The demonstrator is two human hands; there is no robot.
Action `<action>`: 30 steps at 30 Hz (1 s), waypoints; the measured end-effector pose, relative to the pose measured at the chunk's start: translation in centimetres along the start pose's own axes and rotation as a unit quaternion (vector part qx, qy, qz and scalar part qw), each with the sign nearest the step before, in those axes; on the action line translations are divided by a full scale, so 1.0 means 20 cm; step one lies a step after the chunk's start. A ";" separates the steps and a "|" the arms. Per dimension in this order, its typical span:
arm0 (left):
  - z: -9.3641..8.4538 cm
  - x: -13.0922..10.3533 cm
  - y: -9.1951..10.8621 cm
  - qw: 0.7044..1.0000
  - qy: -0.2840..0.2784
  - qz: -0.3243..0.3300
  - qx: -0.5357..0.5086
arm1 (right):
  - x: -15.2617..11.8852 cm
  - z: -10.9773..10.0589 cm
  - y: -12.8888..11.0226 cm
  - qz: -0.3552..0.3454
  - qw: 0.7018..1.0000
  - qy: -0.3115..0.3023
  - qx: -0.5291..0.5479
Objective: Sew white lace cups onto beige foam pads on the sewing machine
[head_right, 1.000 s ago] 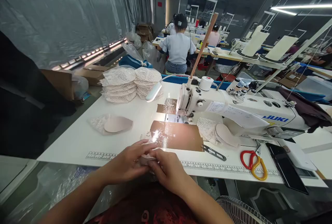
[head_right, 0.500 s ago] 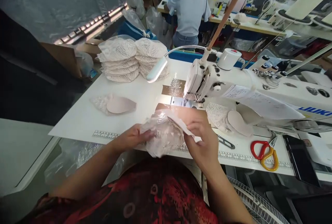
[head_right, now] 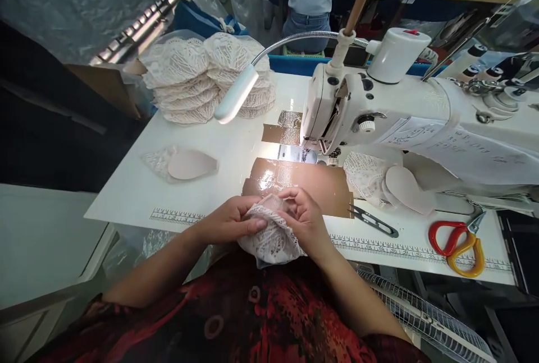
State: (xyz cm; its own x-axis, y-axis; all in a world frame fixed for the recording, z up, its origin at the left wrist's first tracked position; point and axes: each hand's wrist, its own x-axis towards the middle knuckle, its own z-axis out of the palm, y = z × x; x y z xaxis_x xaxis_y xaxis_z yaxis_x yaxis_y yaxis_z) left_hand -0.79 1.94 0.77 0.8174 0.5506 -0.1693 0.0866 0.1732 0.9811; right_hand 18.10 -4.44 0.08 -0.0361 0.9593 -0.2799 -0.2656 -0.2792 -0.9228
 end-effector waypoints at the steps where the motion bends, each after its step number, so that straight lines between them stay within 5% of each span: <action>1: 0.01 0.00 -0.01 1.000 0.017 -0.011 -0.015 | 0.00 -0.01 0.00 -0.026 0.999 0.033 -0.015; 4: 0.03 0.00 -0.03 0.994 0.103 0.001 -0.027 | 0.01 -0.05 0.01 -0.069 0.994 0.055 -0.067; 9: 0.06 0.01 -0.04 0.976 0.213 0.046 -0.014 | 0.00 -0.11 0.02 -0.052 0.993 -0.097 -0.028; 11: 0.07 0.02 -0.04 0.972 0.231 0.041 -0.027 | -0.01 -0.10 0.01 -0.049 0.992 -0.106 -0.052; 15: 0.10 0.02 -0.04 0.973 0.224 0.004 -0.060 | -0.01 -0.07 0.00 -0.025 0.991 -0.061 -0.117; 23: 0.10 0.00 -0.03 0.971 0.231 -0.003 -0.067 | -0.02 -0.04 0.03 0.029 0.999 -0.024 0.021; 27: 0.08 0.00 -0.06 0.934 0.244 0.004 -0.260 | -0.03 -0.06 0.04 -0.013 0.997 0.054 0.057; 30: 0.12 -0.01 -0.08 0.915 0.155 0.006 -0.372 | -0.02 -0.05 0.02 -0.090 0.987 0.110 0.075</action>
State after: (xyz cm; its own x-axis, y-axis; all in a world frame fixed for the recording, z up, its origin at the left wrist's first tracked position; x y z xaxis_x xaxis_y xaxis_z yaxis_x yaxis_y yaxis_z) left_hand 0.29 -0.49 -0.52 0.6050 0.7410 -0.2914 -0.4266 0.6107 0.6672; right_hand 19.02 -5.05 -0.47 0.2313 0.9560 -0.1805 -0.3894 -0.0791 -0.9177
